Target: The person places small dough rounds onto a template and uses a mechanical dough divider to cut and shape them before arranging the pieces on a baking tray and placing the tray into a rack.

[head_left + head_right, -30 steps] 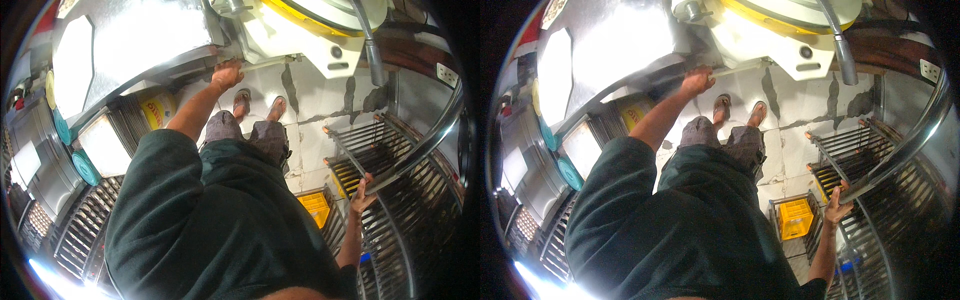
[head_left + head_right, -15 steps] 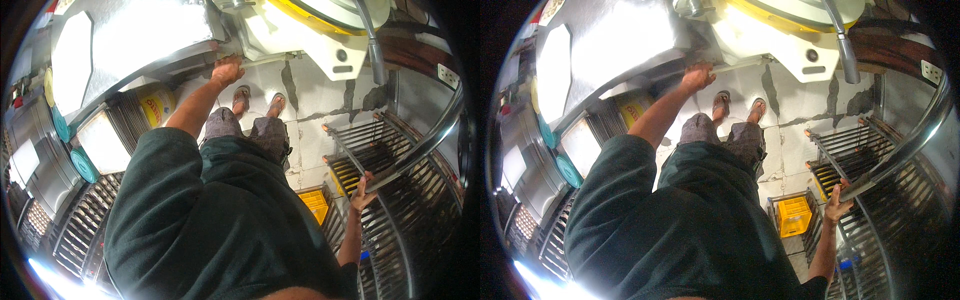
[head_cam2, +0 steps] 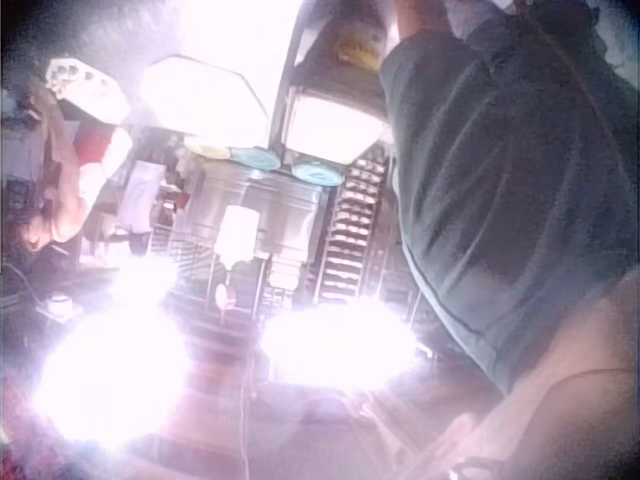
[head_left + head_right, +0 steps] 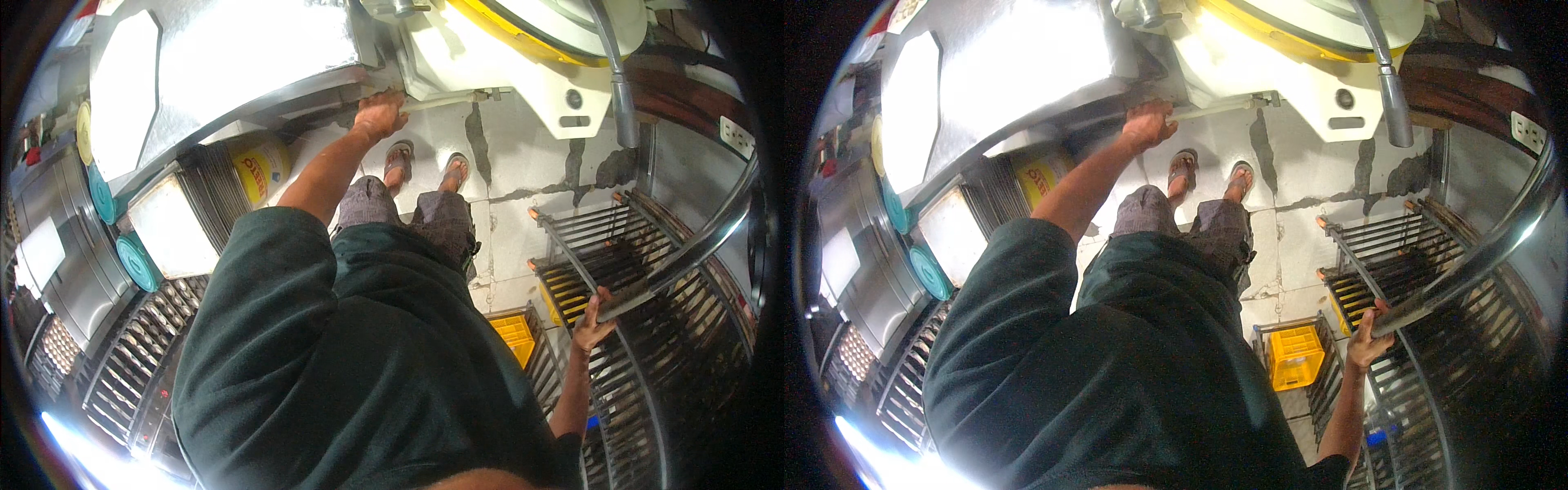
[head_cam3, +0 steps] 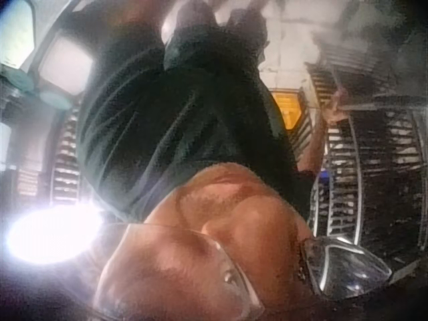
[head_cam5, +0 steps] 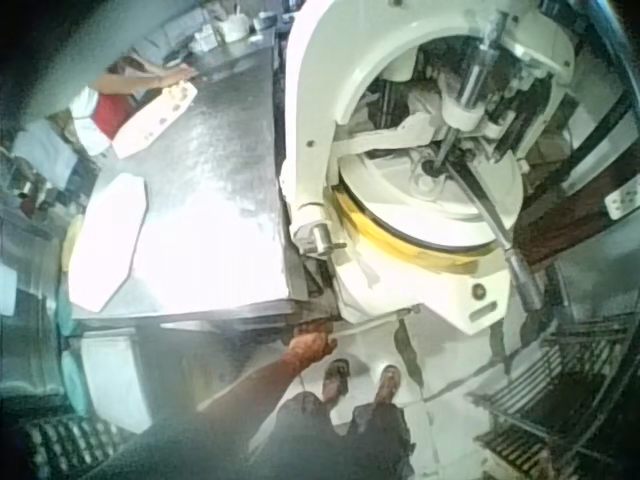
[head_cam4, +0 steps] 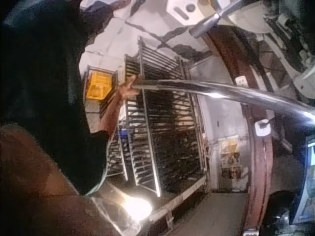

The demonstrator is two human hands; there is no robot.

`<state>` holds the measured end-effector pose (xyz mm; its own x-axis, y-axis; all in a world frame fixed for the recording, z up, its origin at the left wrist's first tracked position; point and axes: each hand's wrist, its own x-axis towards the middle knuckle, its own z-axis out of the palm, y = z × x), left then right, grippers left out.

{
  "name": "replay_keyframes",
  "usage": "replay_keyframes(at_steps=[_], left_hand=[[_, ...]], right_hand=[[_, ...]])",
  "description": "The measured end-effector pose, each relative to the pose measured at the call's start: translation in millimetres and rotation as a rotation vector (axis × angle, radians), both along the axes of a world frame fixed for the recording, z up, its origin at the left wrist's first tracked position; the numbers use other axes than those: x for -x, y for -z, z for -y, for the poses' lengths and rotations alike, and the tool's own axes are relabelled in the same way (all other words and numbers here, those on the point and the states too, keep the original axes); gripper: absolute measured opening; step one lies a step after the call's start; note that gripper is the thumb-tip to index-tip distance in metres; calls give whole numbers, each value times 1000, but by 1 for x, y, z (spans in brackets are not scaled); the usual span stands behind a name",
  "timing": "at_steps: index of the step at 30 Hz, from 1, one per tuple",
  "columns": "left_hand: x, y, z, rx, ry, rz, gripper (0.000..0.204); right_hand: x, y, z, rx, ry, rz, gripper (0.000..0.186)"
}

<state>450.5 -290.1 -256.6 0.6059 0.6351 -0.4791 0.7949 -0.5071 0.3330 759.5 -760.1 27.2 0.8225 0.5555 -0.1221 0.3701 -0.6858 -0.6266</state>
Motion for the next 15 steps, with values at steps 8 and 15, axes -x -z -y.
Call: replay_keyframes(at_steps=[8,15], left_hand=[[5,8,-2,-26,-10,21,49],[7,15,0,-26,-83,105,53]], right_hand=[[-4,2,5,-21,-20,-54,41],[-12,21,38,75,-122,182,34]])
